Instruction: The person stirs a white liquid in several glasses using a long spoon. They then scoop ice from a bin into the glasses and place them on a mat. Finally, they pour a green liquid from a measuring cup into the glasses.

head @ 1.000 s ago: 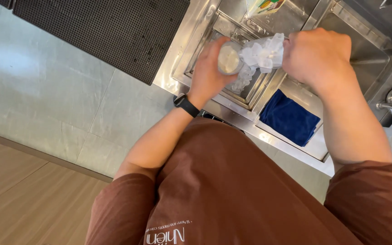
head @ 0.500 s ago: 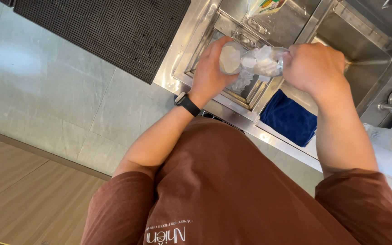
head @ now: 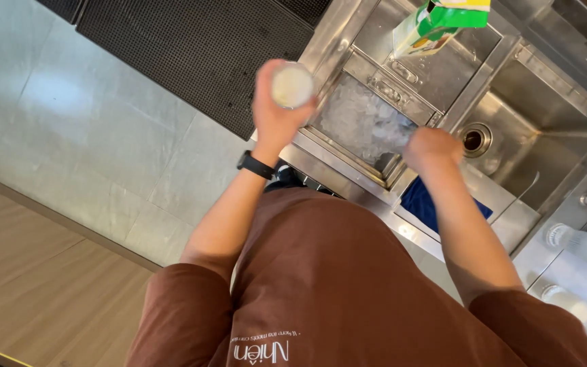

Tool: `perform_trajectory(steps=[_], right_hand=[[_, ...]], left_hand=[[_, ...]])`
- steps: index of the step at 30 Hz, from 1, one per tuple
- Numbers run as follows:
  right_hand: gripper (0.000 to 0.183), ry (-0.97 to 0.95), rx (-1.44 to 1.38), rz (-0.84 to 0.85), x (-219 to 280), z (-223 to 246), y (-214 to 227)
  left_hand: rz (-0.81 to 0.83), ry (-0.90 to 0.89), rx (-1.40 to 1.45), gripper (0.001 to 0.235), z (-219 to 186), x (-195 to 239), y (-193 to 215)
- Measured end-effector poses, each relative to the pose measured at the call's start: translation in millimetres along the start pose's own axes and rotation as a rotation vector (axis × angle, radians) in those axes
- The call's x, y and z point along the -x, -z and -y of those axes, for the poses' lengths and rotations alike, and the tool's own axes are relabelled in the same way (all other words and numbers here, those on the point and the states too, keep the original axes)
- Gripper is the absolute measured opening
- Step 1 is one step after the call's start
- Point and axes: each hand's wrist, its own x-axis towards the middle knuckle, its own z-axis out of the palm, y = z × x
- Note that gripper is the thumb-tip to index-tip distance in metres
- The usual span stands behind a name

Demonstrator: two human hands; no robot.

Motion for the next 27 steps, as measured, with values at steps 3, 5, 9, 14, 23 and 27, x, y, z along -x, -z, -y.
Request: perform_trajectory(steps=[3,5,9,14,23,27], right_hand=[[0.024,0.041,-0.073,-0.026,-33.7,31.2,-35.7],[0.024,0.154,-0.263,-0.142,-154.5,50.6,-136.6],[0.028,0.273,-0.497,-0.454,-273.7,103.8,-226.3],[0.051,0.479,-0.743,-0.650,-94.7,38.0,-157.0],[0.011,0.310,-1.329,-1.115,30.6,-86.1,-255.8],[0.040,-0.611,-1.668,-0.943,37.9,-165.6,-365.1]], left_hand=[[-0.029,0.020,-0.117,0.073,-10.2,-18.4,27.4],[-0.074,-0.019,-0.197,0.075,9.6,-29.7,39.9],[-0.244,-0.238,-0.109,0.089,77.6,-55.8,56.7],[-0.127,-0.412,-0.175,0.074,44.8,-59.0,54.6],[-0.159,-0.405,-0.148,0.076,125.2,-61.1,68.6],[-0.144,-0.032,-0.697,0.046,17.4,-13.9,33.5]])
